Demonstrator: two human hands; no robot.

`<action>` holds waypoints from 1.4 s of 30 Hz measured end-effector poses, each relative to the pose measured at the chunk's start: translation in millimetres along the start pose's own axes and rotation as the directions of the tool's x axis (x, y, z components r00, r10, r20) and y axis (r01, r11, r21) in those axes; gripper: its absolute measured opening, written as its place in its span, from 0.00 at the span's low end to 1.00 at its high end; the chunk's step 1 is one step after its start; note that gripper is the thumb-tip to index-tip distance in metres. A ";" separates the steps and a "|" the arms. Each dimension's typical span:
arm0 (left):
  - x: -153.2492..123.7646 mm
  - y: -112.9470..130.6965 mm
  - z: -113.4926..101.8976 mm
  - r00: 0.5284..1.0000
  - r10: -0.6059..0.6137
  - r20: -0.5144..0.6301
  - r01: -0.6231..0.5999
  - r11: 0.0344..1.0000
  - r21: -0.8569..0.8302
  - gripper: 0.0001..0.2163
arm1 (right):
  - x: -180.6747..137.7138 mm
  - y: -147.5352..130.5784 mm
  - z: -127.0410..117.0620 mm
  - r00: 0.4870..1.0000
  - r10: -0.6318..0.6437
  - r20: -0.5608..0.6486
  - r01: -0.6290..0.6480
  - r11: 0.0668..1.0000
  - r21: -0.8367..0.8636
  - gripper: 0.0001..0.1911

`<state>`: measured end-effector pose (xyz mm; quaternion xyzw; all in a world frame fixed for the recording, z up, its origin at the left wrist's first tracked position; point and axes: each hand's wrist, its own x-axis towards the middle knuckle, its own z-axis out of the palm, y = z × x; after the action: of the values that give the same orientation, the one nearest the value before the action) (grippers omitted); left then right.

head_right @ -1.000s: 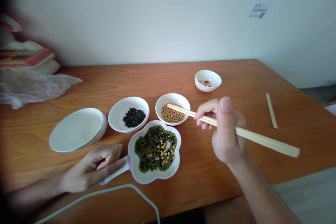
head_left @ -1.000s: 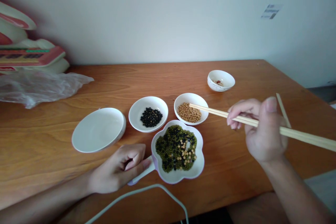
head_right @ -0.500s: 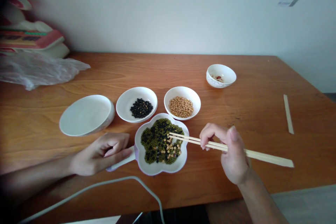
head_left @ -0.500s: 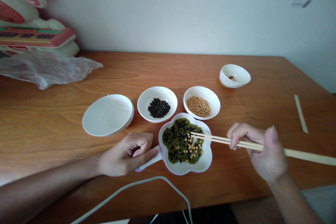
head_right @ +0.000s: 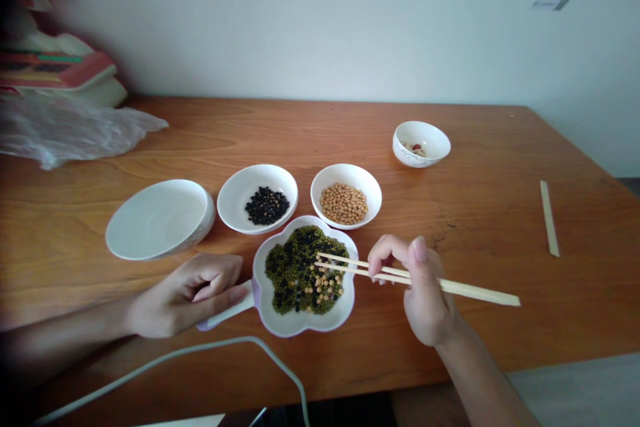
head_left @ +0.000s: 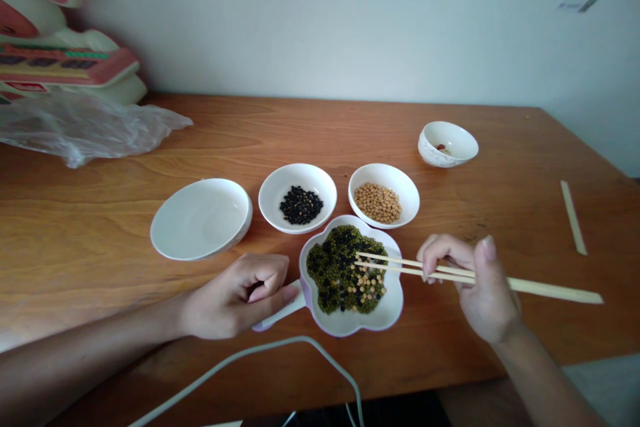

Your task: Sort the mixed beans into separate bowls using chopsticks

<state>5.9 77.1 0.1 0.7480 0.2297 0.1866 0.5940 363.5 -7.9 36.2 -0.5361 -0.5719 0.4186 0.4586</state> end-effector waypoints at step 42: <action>0.0 2.1 -0.3 1.000 0.008 0.001 -0.008 1.000 0.024 0.20 | 3.6 -15.7 -2.8 0.952 -0.084 -0.293 0.126 0.984 0.129 0.41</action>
<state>6.0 77.0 2.3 0.7562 0.2285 0.1859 0.5843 362.6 -5.5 52.3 -0.5246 -0.4949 0.3525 0.5963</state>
